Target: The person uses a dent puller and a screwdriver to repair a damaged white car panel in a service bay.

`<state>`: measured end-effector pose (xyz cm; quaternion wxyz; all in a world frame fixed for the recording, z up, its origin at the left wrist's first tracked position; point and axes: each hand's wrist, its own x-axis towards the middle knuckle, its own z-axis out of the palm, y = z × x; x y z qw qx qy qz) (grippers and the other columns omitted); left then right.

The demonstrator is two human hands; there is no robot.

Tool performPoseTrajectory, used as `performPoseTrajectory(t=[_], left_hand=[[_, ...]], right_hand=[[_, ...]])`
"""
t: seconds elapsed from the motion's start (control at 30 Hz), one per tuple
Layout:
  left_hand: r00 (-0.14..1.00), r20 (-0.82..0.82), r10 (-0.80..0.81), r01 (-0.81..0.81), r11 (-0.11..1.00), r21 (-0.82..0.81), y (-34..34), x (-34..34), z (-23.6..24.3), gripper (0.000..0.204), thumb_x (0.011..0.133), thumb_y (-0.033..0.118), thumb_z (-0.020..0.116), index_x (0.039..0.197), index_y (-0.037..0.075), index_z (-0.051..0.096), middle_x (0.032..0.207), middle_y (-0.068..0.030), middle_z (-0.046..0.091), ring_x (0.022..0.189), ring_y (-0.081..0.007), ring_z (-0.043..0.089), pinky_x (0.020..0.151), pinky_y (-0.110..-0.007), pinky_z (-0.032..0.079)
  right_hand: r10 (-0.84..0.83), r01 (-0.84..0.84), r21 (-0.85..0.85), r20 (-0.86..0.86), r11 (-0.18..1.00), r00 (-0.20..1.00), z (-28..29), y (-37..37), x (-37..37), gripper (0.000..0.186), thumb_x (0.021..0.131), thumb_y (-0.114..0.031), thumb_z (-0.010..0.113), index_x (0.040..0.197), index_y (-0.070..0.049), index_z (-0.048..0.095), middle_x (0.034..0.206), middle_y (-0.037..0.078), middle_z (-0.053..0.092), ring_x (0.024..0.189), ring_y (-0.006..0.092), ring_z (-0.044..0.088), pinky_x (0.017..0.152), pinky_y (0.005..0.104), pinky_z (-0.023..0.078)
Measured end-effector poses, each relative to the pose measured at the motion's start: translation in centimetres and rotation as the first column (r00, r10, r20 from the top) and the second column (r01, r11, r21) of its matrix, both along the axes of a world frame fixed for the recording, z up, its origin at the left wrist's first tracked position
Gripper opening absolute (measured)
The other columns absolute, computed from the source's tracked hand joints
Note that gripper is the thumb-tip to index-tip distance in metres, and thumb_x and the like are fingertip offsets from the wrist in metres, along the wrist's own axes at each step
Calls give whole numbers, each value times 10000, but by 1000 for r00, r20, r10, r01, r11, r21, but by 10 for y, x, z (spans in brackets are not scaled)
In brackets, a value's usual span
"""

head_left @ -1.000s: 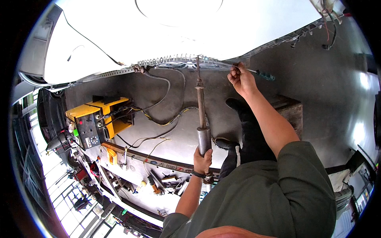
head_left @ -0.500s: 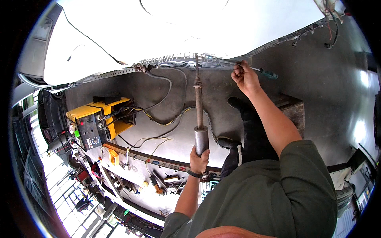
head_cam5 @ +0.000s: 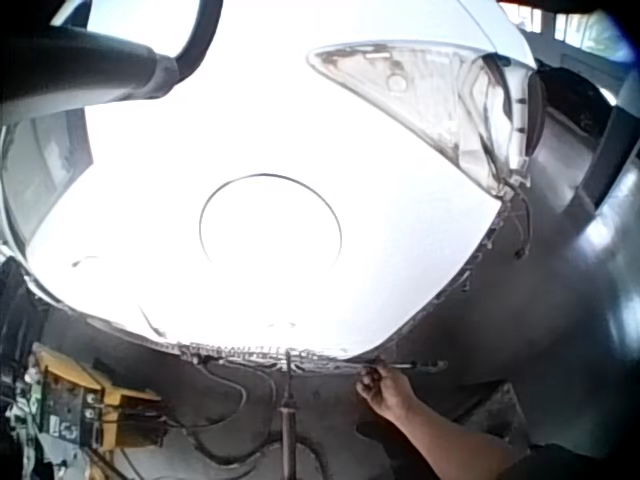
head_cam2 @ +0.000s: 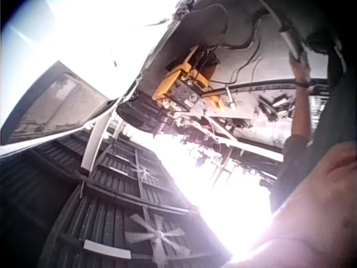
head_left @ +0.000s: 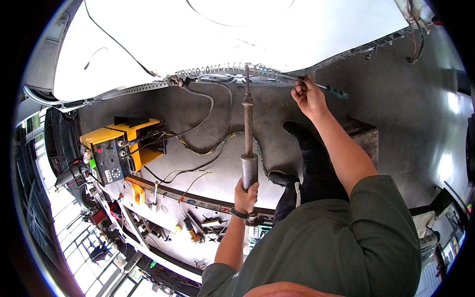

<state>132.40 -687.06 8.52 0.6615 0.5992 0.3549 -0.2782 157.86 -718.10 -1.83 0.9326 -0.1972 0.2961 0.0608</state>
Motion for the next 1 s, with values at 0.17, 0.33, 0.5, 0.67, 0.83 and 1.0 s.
performPoseTrajectory(t=[0.17, 0.33, 0.5, 0.67, 0.83, 1.0], left_hand=[[997, -83, -3, 0, 1000, -30, 8, 7, 18, 303, 946, 215, 756, 1064, 64, 521, 666, 38, 505, 475, -48, 436, 394, -224, 339], [992, -130, 9, -26, 991, -131, 14, 3, 47, 324, 960, 226, 750, 1096, 76, 496, 666, 44, 491, 480, -44, 427, 391, -221, 326], [995, -102, 19, -35, 986, -164, 1, -7, 56, 305, 984, 205, 724, 1104, 69, 479, 651, 38, 484, 477, -53, 431, 398, -228, 333], [999, -38, 22, -30, 976, -215, -6, -11, 54, 281, 996, 192, 691, 1100, 54, 469, 651, 31, 482, 487, -57, 422, 417, -236, 334], [999, -10, 38, -39, 964, -263, -2, -12, 58, 264, 998, 163, 672, 1108, 46, 462, 663, 25, 487, 498, -61, 427, 425, -237, 340], [1000, -15, -15, 12, 982, -189, 4, -11, 64, 280, 999, 160, 660, 1136, 32, 452, 711, 4, 511, 529, -73, 453, 448, -243, 366]], right_hand=[[-14, 14, 5, -20, 1000, 1000, -1, -2, 0, 257, 1119, -228, 488, 929, -88, 589, 813, 46, 659, 696, 133, 605, 754, 341, 554], [22, -23, -19, -4, 1000, 1000, -3, -5, 2, 262, 1109, -222, 506, 916, -71, 598, 785, 49, 656, 698, 143, 614, 738, 343, 554], [49, -48, 24, -61, 999, 997, -5, -5, -1, 225, 1072, -209, 573, 911, -59, 618, 826, 63, 665, 711, 158, 620, 720, 354, 553], [116, -117, -10, -48, 993, 992, 7, -7, -5, 198, 1062, -233, 585, 964, -67, 625, 845, 73, 654, 753, 174, 627, 757, 365, 553], [313, -318, -25, -124, 948, 942, 47, 34, -47, 314, 1041, -360, 630, 1098, -54, 671, 958, 72, 684, 855, 171, 636, 843, 366, 553], [878, -828, -341, -17, 445, 479, 88, 135, -138, 544, 1031, -526, 579, 1305, -58, 621, 1227, 138, 657, 1167, 269, 646, 1065, 449, 484]])
